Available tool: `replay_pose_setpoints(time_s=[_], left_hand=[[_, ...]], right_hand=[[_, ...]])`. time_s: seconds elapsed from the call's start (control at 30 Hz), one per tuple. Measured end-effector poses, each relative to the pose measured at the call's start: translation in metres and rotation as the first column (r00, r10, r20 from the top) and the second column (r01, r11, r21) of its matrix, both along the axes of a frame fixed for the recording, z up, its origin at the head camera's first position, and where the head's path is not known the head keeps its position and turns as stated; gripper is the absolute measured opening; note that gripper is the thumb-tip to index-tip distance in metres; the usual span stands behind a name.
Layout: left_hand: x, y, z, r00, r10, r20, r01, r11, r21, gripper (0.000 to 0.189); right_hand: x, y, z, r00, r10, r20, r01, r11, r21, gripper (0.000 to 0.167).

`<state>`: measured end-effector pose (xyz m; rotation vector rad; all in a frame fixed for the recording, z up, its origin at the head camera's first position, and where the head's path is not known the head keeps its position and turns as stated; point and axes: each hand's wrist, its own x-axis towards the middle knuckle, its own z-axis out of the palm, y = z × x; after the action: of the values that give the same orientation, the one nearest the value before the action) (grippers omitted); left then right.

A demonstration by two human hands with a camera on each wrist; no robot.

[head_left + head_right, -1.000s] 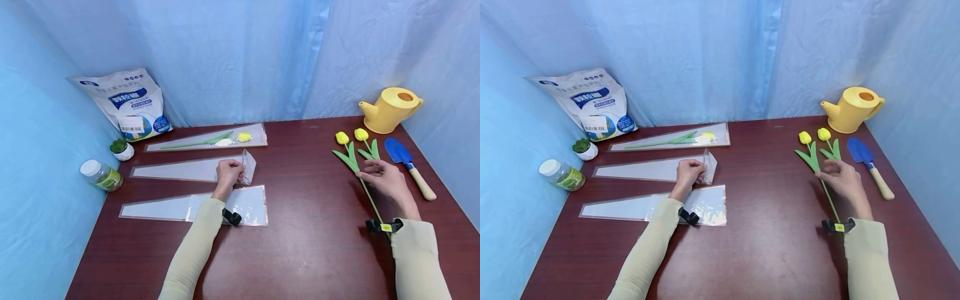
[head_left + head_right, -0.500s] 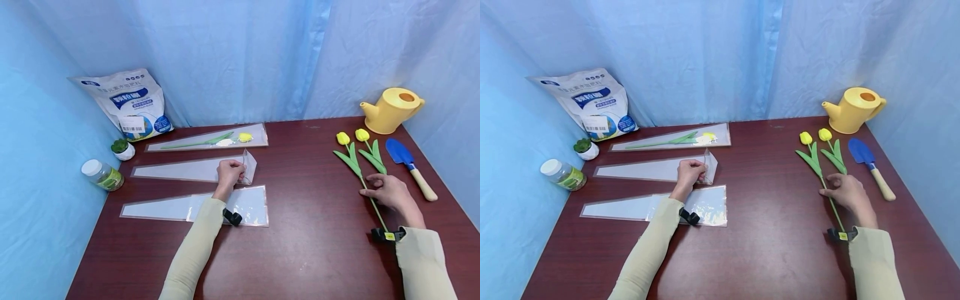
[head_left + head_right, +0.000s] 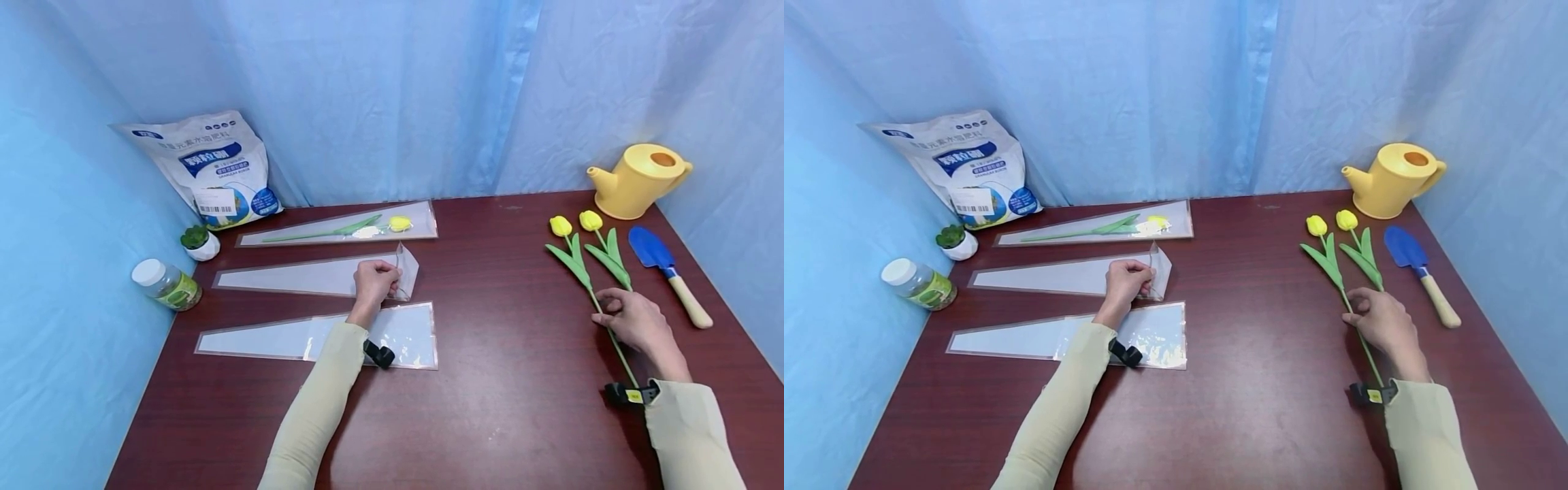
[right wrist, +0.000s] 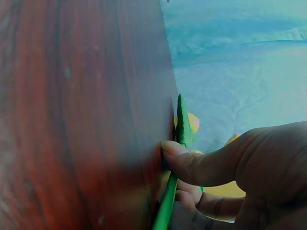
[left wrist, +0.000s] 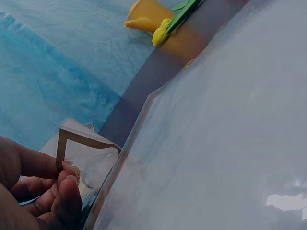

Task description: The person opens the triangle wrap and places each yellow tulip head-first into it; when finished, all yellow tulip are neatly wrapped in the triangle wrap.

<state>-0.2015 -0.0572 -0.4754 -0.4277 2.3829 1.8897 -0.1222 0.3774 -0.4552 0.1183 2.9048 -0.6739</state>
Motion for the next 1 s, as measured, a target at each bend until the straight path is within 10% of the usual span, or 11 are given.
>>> replay_pose_setpoints(time_s=[0.37, 0.63, 0.87, 1.0], left_hand=[[0.0, 0.0, 0.0, 1.0, 0.003, -0.006, -0.004, 1.0, -0.008, 0.009], [0.0, 0.0, -0.001, 1.0, 0.006, -0.008, -0.006, 1.0, 0.0, 0.009], [0.0, 0.0, 0.0, 1.0, 0.006, -0.004, -0.006, 1.0, -0.012, 0.009], [-0.001, 0.0, 0.0, 1.0, 0.005, 0.006, -0.005, 1.0, -0.019, 0.009]], right_hand=[[0.0, 0.001, 0.0, 0.999, -0.041, 0.011, 0.042, 0.991, -0.131, 0.04], [0.0, 0.003, -0.003, 0.995, -0.066, 0.078, 0.09, 0.931, -0.354, 0.049], [-0.003, 0.006, -0.01, 0.99, -0.065, 0.125, 0.125, 0.809, -0.574, 0.032], [-0.004, 0.008, -0.013, 0.988, -0.056, 0.147, 0.147, 0.654, -0.742, 0.027]])
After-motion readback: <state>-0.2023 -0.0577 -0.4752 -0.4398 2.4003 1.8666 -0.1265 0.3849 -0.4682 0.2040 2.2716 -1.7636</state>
